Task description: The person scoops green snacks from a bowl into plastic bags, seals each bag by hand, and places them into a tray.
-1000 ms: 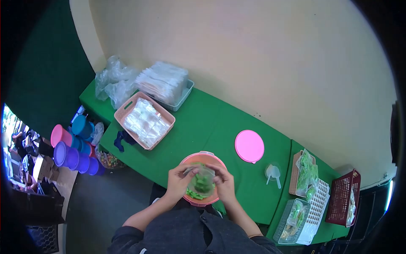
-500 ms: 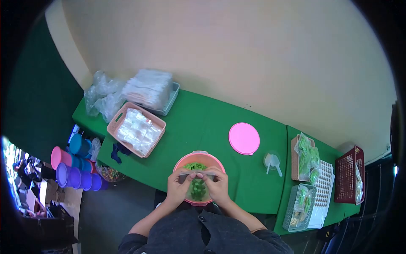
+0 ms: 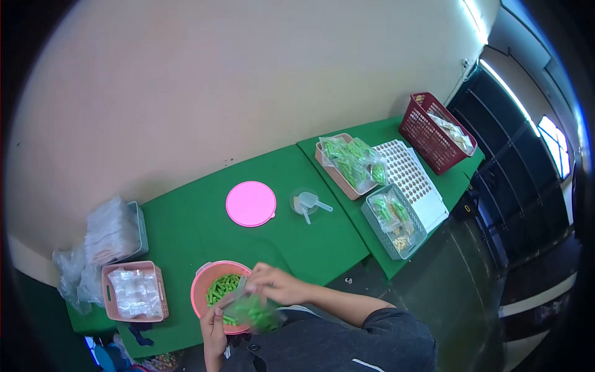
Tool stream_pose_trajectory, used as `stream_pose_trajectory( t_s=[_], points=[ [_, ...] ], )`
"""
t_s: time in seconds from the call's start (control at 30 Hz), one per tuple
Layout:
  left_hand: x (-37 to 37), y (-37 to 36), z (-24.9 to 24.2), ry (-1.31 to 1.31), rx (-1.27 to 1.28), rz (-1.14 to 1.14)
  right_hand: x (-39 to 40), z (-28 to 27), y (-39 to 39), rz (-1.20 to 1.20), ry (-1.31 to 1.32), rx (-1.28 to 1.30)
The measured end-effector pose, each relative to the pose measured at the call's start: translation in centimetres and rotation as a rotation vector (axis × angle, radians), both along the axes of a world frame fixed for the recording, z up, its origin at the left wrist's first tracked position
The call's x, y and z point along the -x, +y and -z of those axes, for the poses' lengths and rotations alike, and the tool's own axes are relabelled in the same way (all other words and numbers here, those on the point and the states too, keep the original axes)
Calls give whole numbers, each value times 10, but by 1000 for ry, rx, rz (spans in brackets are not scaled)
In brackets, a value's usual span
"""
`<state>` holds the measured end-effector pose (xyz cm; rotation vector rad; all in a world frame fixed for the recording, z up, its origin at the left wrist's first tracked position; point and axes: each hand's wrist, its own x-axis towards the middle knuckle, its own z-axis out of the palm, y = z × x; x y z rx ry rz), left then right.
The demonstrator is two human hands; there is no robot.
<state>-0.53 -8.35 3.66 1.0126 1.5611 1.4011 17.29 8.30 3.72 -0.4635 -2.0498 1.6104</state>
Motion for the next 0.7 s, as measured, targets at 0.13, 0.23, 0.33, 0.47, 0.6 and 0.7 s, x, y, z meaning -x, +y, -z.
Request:
stream_pose_trajectory(
  t_s=[0.13,0.23,0.33,0.47,0.6,0.7],
  points=[
    [68,-24,48,-62,-92,-616,-81,26,100,1159,94,8],
    [139,-82,85,-63,-88,-885,-222,85,193,1796,324,230],
    [189,-127,116,-104,-182,-1013,-340,144,238,1964,792,307],
    [188,-133,121,-82,-126,-1112,-401,186,229,2228,99,438],
    [200,-114,160,95,-81,-1083,-341,160,189,2730,-309,125],
    [225,-111,193,835,144,-774,-309,189,192,2526,-448,-203]
  ],
)
